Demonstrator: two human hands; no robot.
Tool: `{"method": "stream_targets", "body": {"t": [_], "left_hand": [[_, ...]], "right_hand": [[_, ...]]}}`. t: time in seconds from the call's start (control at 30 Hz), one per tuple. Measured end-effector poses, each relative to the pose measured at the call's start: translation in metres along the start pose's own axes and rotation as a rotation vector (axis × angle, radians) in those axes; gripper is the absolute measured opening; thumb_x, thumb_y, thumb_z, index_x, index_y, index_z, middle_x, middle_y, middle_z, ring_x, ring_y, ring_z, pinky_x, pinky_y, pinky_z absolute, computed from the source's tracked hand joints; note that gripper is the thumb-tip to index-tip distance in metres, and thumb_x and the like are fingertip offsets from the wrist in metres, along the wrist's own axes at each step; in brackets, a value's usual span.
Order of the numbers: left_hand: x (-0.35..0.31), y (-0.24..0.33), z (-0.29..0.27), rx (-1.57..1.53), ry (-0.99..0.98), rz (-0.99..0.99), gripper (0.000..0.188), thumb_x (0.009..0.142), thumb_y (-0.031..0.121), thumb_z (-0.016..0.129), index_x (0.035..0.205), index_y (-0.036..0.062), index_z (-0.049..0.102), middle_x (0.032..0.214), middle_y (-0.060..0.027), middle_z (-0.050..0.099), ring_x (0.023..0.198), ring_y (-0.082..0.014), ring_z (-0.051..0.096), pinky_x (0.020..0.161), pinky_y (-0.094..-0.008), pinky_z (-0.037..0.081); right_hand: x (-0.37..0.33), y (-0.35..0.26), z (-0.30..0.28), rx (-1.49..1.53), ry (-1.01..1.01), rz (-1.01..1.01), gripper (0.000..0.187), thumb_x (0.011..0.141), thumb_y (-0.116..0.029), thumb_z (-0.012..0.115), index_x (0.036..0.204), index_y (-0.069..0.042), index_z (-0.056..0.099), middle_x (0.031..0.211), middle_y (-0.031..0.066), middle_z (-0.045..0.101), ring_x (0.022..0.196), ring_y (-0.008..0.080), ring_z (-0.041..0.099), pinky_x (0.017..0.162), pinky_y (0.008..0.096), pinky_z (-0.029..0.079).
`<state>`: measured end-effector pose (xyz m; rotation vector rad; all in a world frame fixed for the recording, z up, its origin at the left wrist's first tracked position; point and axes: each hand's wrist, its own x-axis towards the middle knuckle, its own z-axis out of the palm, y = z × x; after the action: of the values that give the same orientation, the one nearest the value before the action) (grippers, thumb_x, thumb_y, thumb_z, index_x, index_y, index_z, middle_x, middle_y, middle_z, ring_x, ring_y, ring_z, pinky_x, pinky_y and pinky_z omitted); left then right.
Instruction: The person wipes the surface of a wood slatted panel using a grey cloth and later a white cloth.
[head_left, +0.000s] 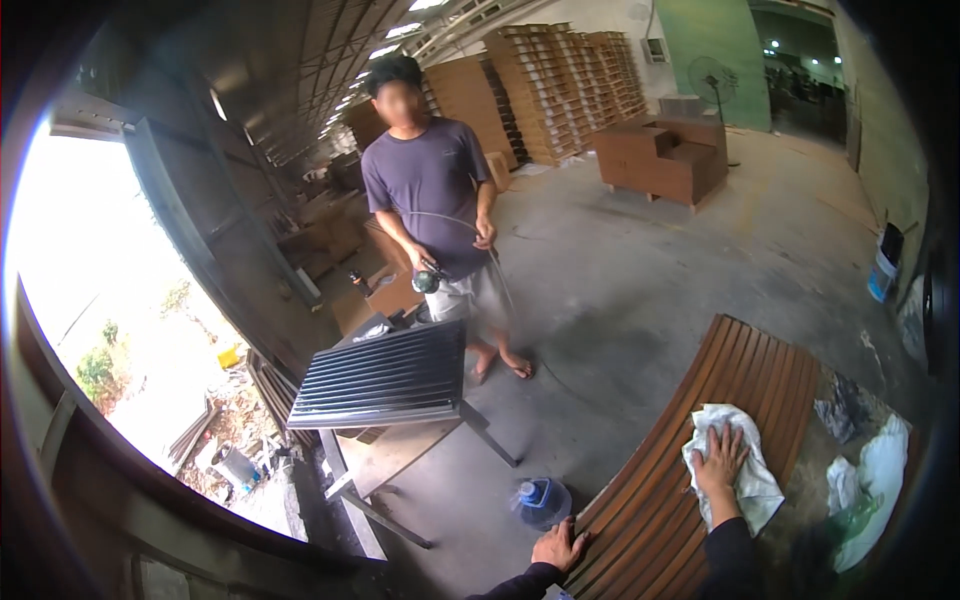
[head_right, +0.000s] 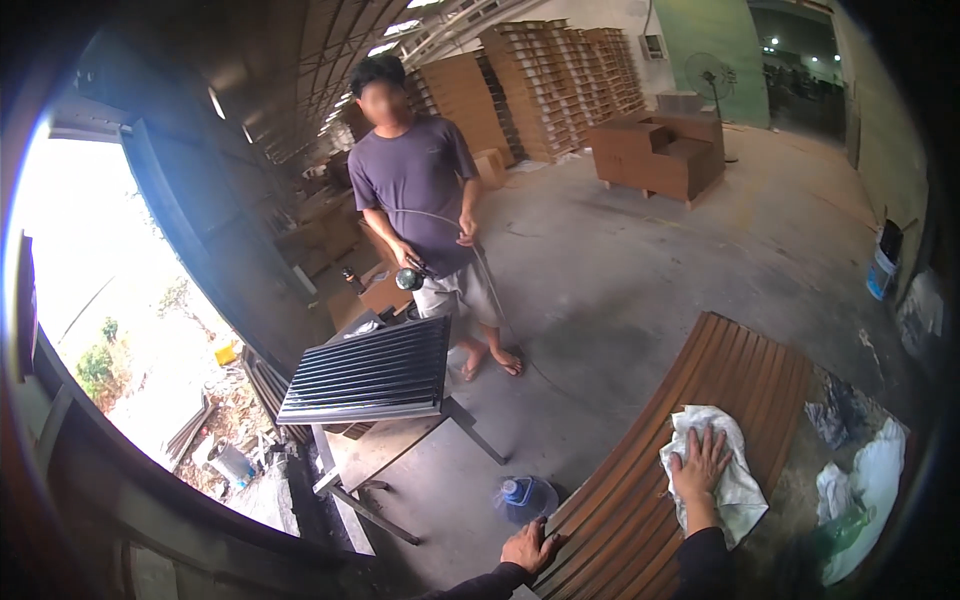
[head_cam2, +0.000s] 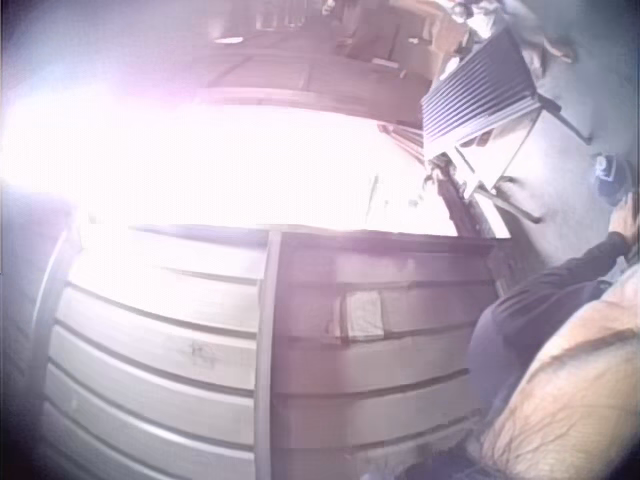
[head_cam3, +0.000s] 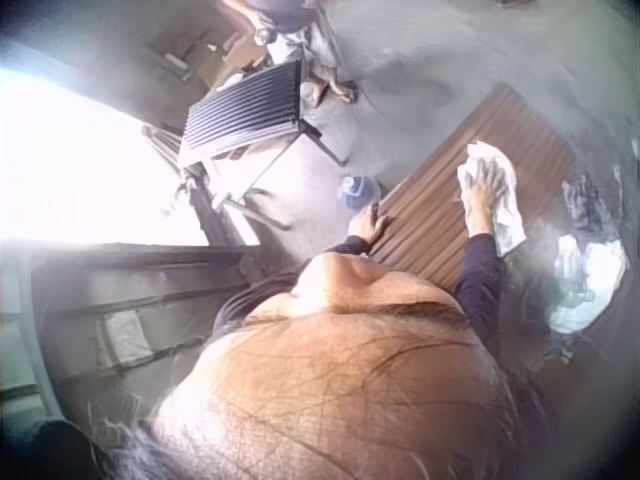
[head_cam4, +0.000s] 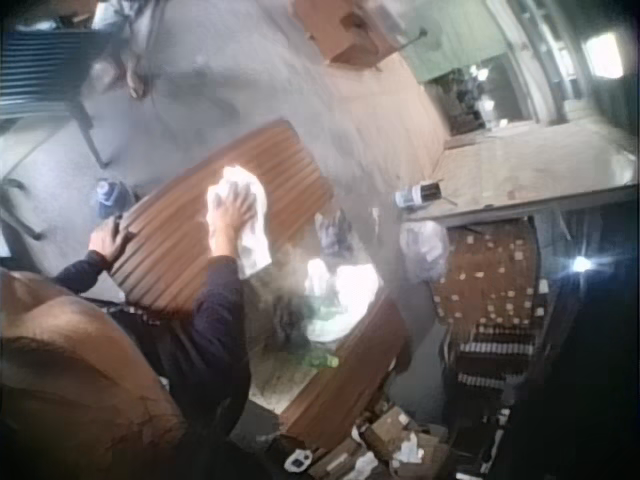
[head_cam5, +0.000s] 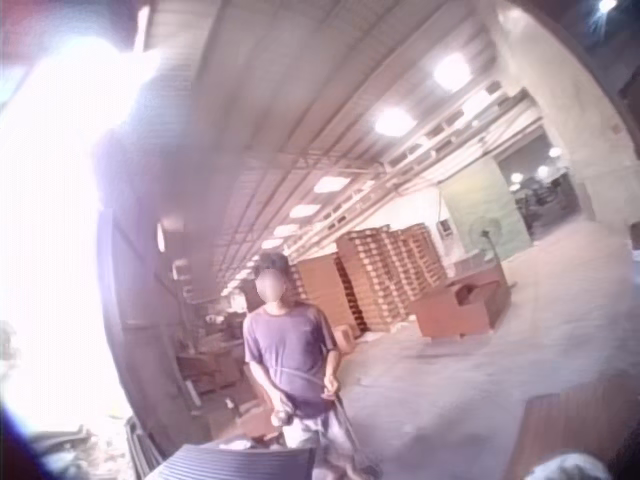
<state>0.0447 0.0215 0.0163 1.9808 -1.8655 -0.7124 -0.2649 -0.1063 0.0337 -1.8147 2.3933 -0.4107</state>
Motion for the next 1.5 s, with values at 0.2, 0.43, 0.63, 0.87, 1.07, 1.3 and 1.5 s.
{"method": "stream_targets", "body": {"t": [0.2, 0.43, 0.63, 0.87, 1.07, 1.3, 1.5], "left_hand": [[0.009, 0.007, -0.001, 0.1, 0.038, 0.047, 0.057, 0.087, 0.05, 0.048, 0.118, 0.0031, 0.047, 0.099, -0.0196, 0.06, 0.09, -0.0351, 0.059, 0.078, -0.0421, 0.047], [0.013, -0.006, 0.011, 0.063, 0.066, 0.057, 0.058, 0.085, 0.052, 0.048, 0.119, 0.004, 0.048, 0.098, -0.0185, 0.06, 0.091, -0.0343, 0.059, 0.078, -0.0426, 0.047], [0.023, -0.011, -0.017, -0.025, -0.186, -0.012, 0.054, 0.087, 0.054, 0.042, 0.111, 0.0061, 0.048, 0.089, -0.0235, 0.063, 0.086, -0.0397, 0.061, 0.075, -0.0464, 0.047], [0.014, -0.017, -0.009, -0.03, -0.259, -0.082, 0.062, 0.087, 0.062, 0.036, 0.113, 0.0072, 0.05, 0.092, -0.0254, 0.063, 0.09, -0.0413, 0.06, 0.078, -0.0471, 0.047], [0.027, -0.036, 0.028, 0.042, -0.032, -0.016, 0.055, 0.082, 0.055, 0.048, 0.104, 0.0053, 0.054, 0.091, -0.024, 0.063, 0.086, -0.0383, 0.061, 0.075, -0.0463, 0.048], [0.037, -0.024, -0.004, -0.028, -0.14, -0.081, 0.045, 0.09, 0.043, 0.04, 0.111, 0.0073, 0.057, 0.092, -0.0242, 0.063, 0.087, -0.0422, 0.059, 0.078, -0.0481, 0.046], [0.027, -0.019, -0.007, -0.072, -0.168, -0.067, 0.037, 0.091, 0.036, 0.039, 0.112, 0.0112, 0.057, 0.088, -0.0243, 0.063, 0.085, -0.0428, 0.059, 0.076, -0.0489, 0.046]], "right_hand": [[-0.001, -0.004, 0.005, -0.04, 0.044, -0.007, 0.063, 0.082, -0.042, 0.052, 0.138, -0.017, 0.037, 0.148, 0.0099, 0.023, 0.138, 0.0352, 0.01, 0.106, 0.0609, 0.009], [-0.132, -0.034, 0.025, -0.033, -0.155, -0.156, 0.072, 0.078, -0.05, 0.056, 0.138, -0.016, 0.035, 0.149, 0.0145, 0.016, 0.137, 0.0415, 0.006, 0.104, 0.0653, 0.006], [-0.163, -0.048, -0.007, 0.002, -0.073, -0.426, 0.061, 0.075, -0.04, 0.063, 0.13, -0.018, 0.046, 0.143, 0.0142, 0.029, 0.132, 0.0388, 0.024, 0.103, 0.0595, 0.015], [-0.079, 0.013, -0.002, -0.16, 0.001, -0.126, 0.074, 0.076, -0.046, 0.059, 0.138, -0.012, 0.035, 0.149, 0.0149, 0.014, 0.137, 0.0422, 0.0, 0.102, 0.0691, 0.0], [-0.064, 0.032, 0.021, -0.164, 0.169, -0.037, 0.077, 0.073, -0.044, 0.064, 0.138, -0.015, 0.035, 0.145, 0.0157, 0.026, 0.133, 0.0421, 0.02, 0.105, 0.0575, 0.017], [-0.222, -0.078, 0.014, -0.058, -0.305, -0.463, 0.071, 0.072, -0.057, 0.057, 0.13, -0.018, 0.047, 0.145, 0.0126, 0.026, 0.136, 0.0402, 0.014, 0.1, 0.0689, 0.009], [-0.138, -0.027, 0.003, -0.303, -0.287, -0.268, 0.069, 0.08, -0.06, 0.05, 0.137, -0.023, 0.039, 0.148, 0.0088, 0.021, 0.138, 0.0349, 0.006, 0.103, 0.0675, 0.008]]}}
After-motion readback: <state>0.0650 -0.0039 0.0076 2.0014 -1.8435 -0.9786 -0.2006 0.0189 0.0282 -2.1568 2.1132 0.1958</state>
